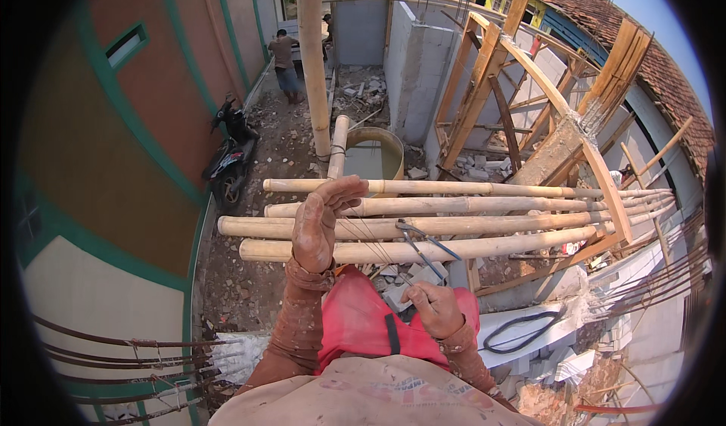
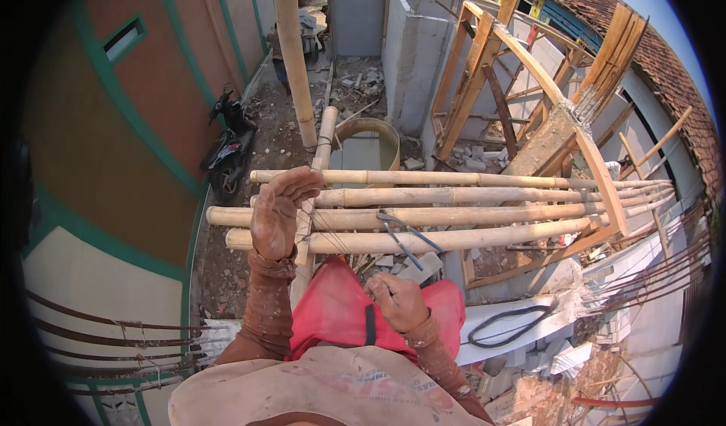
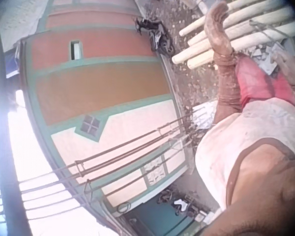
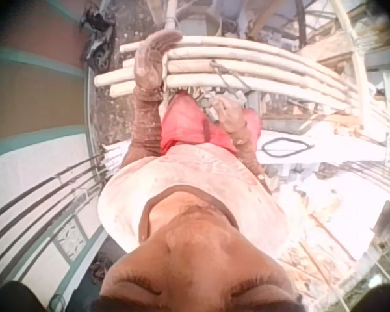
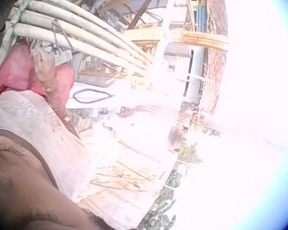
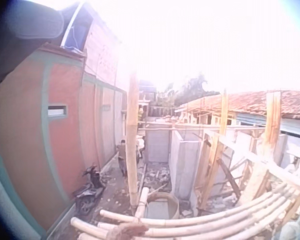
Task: The person secures bamboo poles together by hand using wire and a pair of pliers, twisting the wire to tighten the joints while standing on a construction structure.
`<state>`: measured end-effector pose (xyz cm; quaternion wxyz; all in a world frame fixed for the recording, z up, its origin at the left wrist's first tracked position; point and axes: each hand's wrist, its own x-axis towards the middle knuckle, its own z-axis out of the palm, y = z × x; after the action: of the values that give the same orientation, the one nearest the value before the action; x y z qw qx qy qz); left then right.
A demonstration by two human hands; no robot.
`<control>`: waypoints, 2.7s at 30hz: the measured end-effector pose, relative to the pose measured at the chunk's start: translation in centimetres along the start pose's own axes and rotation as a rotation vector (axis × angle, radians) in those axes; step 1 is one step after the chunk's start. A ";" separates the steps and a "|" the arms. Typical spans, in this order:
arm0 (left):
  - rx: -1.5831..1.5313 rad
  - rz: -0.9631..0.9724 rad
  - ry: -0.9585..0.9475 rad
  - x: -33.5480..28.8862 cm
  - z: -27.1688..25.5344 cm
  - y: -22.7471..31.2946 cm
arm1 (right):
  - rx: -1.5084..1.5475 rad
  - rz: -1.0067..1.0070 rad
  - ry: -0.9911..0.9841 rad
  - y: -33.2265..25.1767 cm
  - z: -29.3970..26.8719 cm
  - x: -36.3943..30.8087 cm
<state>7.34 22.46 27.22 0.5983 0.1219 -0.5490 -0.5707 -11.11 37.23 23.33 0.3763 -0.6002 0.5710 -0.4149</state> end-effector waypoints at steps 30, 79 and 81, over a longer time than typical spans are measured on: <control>0.058 -0.513 -0.340 -6.2 3.2 -2.5 | 0.142 -0.020 0.062 1.2 2.1 0.9; -0.350 -0.530 -0.118 -11.6 3.9 -6.8 | 0.681 0.202 -0.069 1.9 1.8 0.1; -0.252 -0.401 -0.123 -11.1 3.9 -6.8 | 0.600 0.170 -0.069 1.5 2.1 0.3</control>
<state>3.30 31.20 17.65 0.4491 0.1180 -0.4736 -0.7484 -9.75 36.75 21.19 0.5891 -0.4263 0.4580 -0.5113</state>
